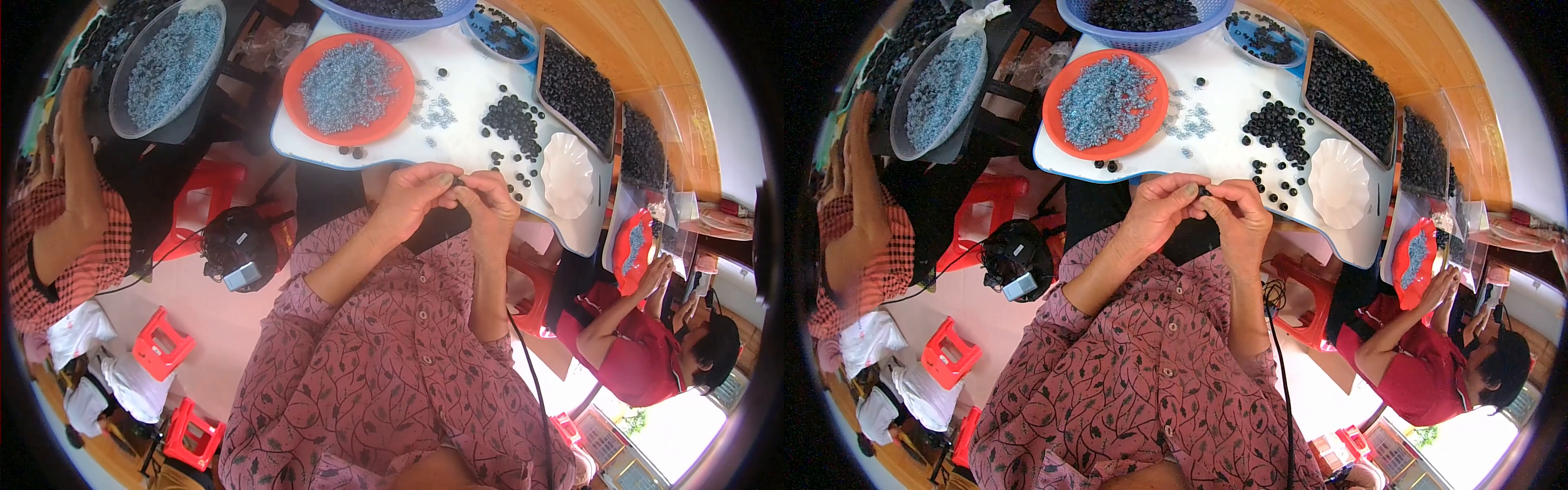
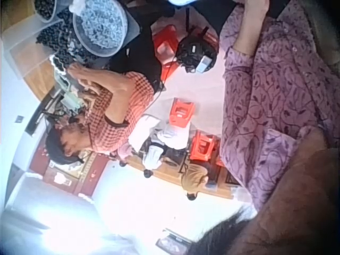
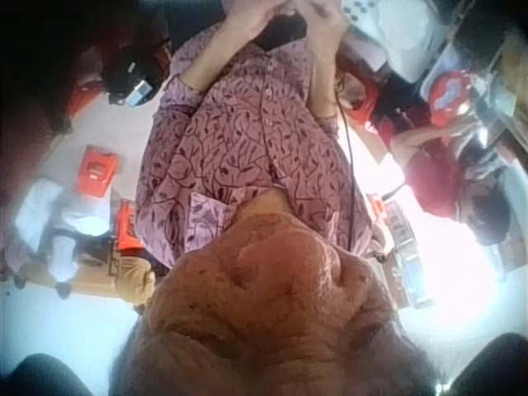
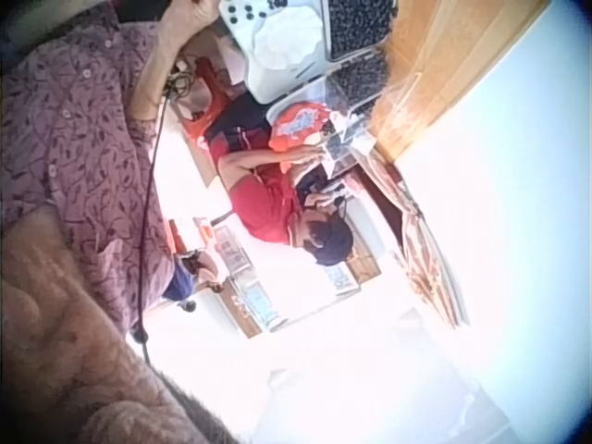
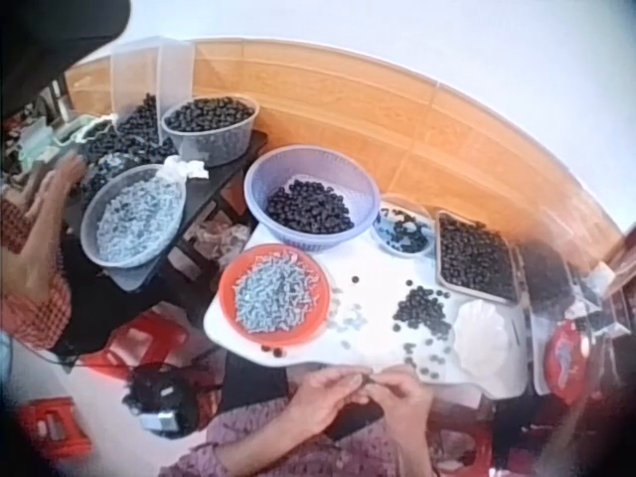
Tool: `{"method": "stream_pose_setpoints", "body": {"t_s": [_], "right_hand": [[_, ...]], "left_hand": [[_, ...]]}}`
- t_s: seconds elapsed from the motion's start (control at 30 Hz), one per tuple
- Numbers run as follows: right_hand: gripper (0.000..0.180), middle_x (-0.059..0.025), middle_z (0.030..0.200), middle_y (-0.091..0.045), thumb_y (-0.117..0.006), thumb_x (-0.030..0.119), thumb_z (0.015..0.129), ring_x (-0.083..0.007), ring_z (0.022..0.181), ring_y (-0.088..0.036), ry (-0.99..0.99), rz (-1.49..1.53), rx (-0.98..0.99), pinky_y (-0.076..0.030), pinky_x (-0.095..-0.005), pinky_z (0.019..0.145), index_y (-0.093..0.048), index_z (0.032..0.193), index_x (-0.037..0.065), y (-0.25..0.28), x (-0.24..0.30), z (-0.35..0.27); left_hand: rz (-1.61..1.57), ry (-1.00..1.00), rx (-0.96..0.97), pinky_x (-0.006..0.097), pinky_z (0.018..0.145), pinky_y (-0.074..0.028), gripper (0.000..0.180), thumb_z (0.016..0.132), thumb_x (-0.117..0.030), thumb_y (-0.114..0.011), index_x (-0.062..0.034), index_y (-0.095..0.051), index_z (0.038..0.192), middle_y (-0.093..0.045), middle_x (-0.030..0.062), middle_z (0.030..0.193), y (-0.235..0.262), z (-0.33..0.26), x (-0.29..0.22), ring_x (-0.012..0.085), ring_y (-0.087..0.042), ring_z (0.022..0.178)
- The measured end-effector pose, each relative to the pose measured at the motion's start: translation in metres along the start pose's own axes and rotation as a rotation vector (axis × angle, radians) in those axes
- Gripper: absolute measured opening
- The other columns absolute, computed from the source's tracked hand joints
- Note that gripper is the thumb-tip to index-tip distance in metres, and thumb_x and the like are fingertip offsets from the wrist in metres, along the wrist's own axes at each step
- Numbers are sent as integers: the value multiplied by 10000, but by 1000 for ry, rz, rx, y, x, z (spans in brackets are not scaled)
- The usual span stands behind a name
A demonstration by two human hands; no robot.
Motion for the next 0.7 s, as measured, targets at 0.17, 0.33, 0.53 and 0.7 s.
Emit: {"method": "stream_pose_setpoints", "body": {"t_s": [0.17,0.33,0.53,0.7], "right_hand": [[171,-47,933,-579,-706,-84,773,-99,792,-598,66,-169,11,-496,-212,699,-665,918,-2,-2,7,0],[156,-34,922,-561,-678,-80,791,-105,822,-566,-1,-185,58,-467,-223,729,-652,925,-5,-9,19,1],[147,-64,893,-547,-618,-150,797,-133,689,-647,87,-312,127,-527,-238,620,-594,889,-37,-14,30,4],[153,-41,883,-551,-651,-99,779,-100,742,-550,-2,-303,115,-459,-226,672,-621,893,-2,-13,28,3]], "left_hand": [[104,-10,-49,238,730,-533,233,947,-112,-579,19,-642,1129,-657,58,953,-4,-3,-6,99,-618,802],[173,-31,-67,243,732,-525,244,952,-105,-566,29,-635,1143,-653,59,947,0,-5,-5,104,-610,788],[201,8,-101,240,736,-527,256,952,-99,-563,35,-618,1162,-651,62,933,-3,-12,-14,109,-614,783],[272,9,-128,235,723,-534,240,944,-76,-572,38,-621,1149,-654,63,916,-3,-12,-14,112,-620,766]]}}
Point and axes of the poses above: each hand's wrist, its own z-axis towards the middle knuckle, its own y-axis out of the back of the hand, x = y × z, the point moved 3 cm from there along z, towards the middle knuckle
